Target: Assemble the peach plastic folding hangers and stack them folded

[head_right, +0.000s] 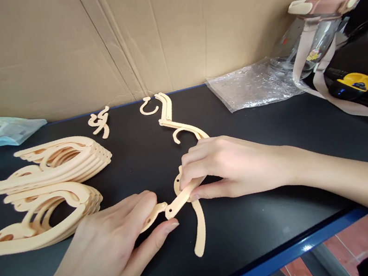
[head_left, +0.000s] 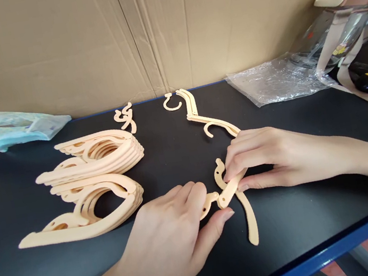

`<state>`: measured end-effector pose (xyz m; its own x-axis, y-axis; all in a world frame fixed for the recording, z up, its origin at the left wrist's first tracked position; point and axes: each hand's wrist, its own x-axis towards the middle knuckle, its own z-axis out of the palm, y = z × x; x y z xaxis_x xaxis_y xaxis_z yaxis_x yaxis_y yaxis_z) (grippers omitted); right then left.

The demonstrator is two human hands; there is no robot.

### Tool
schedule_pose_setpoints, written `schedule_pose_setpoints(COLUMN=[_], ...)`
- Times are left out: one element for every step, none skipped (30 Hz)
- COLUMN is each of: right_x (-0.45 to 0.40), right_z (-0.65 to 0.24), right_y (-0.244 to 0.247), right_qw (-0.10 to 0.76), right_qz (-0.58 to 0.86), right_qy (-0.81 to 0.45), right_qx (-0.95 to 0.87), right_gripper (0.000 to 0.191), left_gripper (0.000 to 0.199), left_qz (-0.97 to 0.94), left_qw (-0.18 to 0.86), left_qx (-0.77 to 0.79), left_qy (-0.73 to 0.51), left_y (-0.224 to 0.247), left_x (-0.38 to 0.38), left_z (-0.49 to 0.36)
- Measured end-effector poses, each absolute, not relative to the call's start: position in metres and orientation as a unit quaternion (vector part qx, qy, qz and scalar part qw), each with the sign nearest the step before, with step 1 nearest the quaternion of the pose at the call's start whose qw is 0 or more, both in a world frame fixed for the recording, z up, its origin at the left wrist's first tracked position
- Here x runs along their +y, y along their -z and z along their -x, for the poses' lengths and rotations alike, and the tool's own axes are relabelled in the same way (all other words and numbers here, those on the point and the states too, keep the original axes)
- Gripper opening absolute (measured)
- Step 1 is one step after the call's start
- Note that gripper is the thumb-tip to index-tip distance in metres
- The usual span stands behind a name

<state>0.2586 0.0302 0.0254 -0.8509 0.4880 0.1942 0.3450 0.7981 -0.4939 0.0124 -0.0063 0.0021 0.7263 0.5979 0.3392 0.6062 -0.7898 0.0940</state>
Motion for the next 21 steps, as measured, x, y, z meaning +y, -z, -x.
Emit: schedule_pose_setpoints(right_x=[0.0303, 0.0304, 0.0305, 0.0306, 0.0306, 0.0305, 0.0305, 0.0305, 0.0305, 0.0305, 0.0305, 0.0306, 0.0306, 0.0307, 0.0308, 0.0309, 0.0309, 0.0309, 0.0309, 0.0309, 0.0308], right_z=[-0.2585, -0.2585, -0.2585, -0.2584, -0.2584, -0.2583, -0.2582, -0.2582, -0.2581, -0.2581, -0.2581, -0.2581, -0.2582, -0.2582, -0.2583, -0.2583, -0.2583, -0.2583, -0.2583, -0.2582, -0.2581], right_y=[-0.0252, -0.0249, -0.0247, -0.0244, -0.0241, -0.0238, -0.0234, -0.0231, -0.0228, -0.0225, -0.0223, -0.0222, -0.0221, -0.022, -0.022, -0.022, -0.022, -0.022, -0.0219, -0.0217, -0.0215], right_qw=[0.157, 0.157, 0.157, 0.157, 0.157, 0.158, 0.16, 0.161, 0.163, 0.166, 0.167, 0.17, 0.172, 0.174, 0.174, 0.175, 0.175, 0.175, 0.174, 0.174, 0.175], right_qz=[0.223, 0.223, 0.223, 0.223, 0.223, 0.224, 0.225, 0.224, 0.223, 0.221, 0.221, 0.22, 0.22, 0.221, 0.221, 0.22, 0.217, 0.213, 0.21, 0.207, 0.205], right_qy=[-0.223, -0.221, -0.219, -0.217, -0.216, -0.216, -0.216, -0.215, -0.213, -0.211, -0.211, -0.211, -0.212, -0.212, -0.21, -0.206, -0.199, -0.193, -0.187, -0.184, -0.182], right_qx=[-0.936, -0.936, -0.937, -0.937, -0.937, -0.937, -0.937, -0.937, -0.937, -0.937, -0.938, -0.937, -0.937, -0.936, -0.936, -0.938, -0.94, -0.942, -0.944, -0.945, -0.946], right_gripper=[0.015, 0.016, 0.016, 0.017, 0.017, 0.017, 0.017, 0.017, 0.017, 0.017, 0.017, 0.017, 0.017, 0.016, 0.016, 0.017, 0.017, 0.018, 0.019, 0.019, 0.019], left_gripper=[0.041, 0.041, 0.041, 0.041, 0.041, 0.042, 0.042, 0.043, 0.044, 0.046, 0.046, 0.047, 0.047, 0.047, 0.047, 0.047, 0.047, 0.047, 0.047, 0.048, 0.048], left_qz=[0.929, 0.928, 0.928, 0.928, 0.929, 0.93, 0.93, 0.931, 0.931, 0.931, 0.931, 0.932, 0.932, 0.933, 0.933, 0.933, 0.934, 0.934, 0.935, 0.936, 0.936], left_qw=[0.015, 0.018, 0.02, 0.021, 0.023, 0.027, 0.033, 0.038, 0.042, 0.046, 0.048, 0.048, 0.048, 0.048, 0.049, 0.049, 0.05, 0.052, 0.054, 0.056, 0.06], left_qx=[-0.324, -0.325, -0.327, -0.327, -0.328, -0.326, -0.325, -0.324, -0.324, -0.324, -0.322, -0.321, -0.319, -0.317, -0.316, -0.315, -0.314, -0.314, -0.312, -0.311, -0.309], left_qy=[0.18, 0.18, 0.178, 0.174, 0.171, 0.168, 0.166, 0.164, 0.163, 0.161, 0.163, 0.162, 0.163, 0.165, 0.167, 0.165, 0.164, 0.162, 0.16, 0.158, 0.158], left_y=[-0.0026, -0.0029, -0.003, -0.003, -0.003, -0.0029, -0.0029, -0.0029, -0.0029, -0.0028, -0.0027, -0.0026, -0.0025, -0.0024, -0.0025, -0.0028, -0.0031, -0.0036, -0.004, -0.0043, -0.0045], left_x=[-0.0062, -0.0062, -0.0063, -0.0064, -0.0064, -0.0063, -0.0061, -0.0058, -0.0055, -0.0051, -0.0049, -0.0047, -0.0047, -0.0049, -0.0051, -0.0053, -0.0056, -0.0057, -0.0057, -0.0055, -0.0053], left_z=[-0.0131, -0.0135, -0.0137, -0.0137, -0.0135, -0.0131, -0.0127, -0.0124, -0.0122, -0.0121, -0.0121, -0.0122, -0.0124, -0.0127, -0.013, -0.0132, -0.0135, -0.0138, -0.0141, -0.0144, -0.0146])
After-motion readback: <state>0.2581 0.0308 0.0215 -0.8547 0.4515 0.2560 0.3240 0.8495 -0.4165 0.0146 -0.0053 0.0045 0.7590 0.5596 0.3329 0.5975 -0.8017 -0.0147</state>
